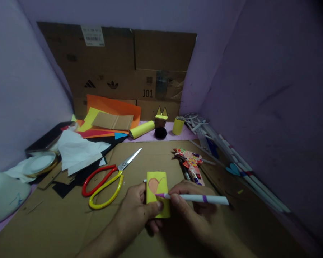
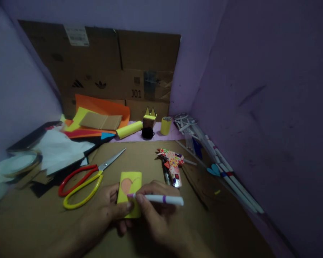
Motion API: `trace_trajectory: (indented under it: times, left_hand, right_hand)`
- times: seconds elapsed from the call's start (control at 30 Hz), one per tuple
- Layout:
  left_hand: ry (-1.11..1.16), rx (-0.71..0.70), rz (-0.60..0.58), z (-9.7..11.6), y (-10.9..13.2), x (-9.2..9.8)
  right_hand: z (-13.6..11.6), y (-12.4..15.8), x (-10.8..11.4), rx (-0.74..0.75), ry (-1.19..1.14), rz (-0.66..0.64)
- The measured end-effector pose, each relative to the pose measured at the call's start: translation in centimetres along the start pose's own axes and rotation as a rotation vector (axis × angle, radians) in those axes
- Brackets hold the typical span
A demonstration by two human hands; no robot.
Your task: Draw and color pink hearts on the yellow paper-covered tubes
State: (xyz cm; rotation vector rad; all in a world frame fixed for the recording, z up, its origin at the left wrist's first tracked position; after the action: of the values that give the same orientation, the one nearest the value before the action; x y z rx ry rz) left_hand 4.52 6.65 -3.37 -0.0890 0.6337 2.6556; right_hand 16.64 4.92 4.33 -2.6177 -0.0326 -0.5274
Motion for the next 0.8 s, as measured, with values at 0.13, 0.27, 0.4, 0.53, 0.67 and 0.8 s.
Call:
trace_trajectory:
  times: [0.13, 0.27, 0.4, 0.53, 0.67, 0.8]
  left_hand:
    - [-0.017, 0.005, 0.004, 0.2, 0.2, -0.1]
    - [0.000, 0.011, 0.012, 0.2, 0.2, -0.1]
    - [-0.016, 0.013, 0.010, 0.1, 0.1, 0.0]
    - [-0.013, 0.003, 0.002, -0.1, 0.1, 0.0]
    - [-0.007, 0.021, -0.008, -0.3, 0.1, -0.1]
    - [-0.013, 0.020, 0.007, -0.1, 0.2, 0.0]
  right_hand:
    - [0.2, 0.1, 0.1, -0.006, 0.008, -0.002]
    - [0.0, 0.0, 0.0, 0.004, 0.038, -0.026]
    - [-0.3, -0.1, 0.1, 0.002, 0.006, 0.001]
    - [0.0, 0.0, 0.2, 0.000, 0.003, 0.017]
    - [0.3, 0.0, 1.2, -0.012, 0.058, 0.123]
    - [0.0, -0.1, 1.1, 0.037, 0.066, 0.101]
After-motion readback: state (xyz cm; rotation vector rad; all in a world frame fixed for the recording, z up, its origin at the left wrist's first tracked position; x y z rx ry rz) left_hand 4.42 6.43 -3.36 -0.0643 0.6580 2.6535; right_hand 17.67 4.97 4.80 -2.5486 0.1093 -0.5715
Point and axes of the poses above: each hand's wrist, its own y-axis away from the middle knuckle, its own x-axis out of the back of the hand, z = x × y, the point moved 8 cm from there along -y, towards the middle knuckle, and after that the axes turned 1 degree about -y, right-handed, at the moved point
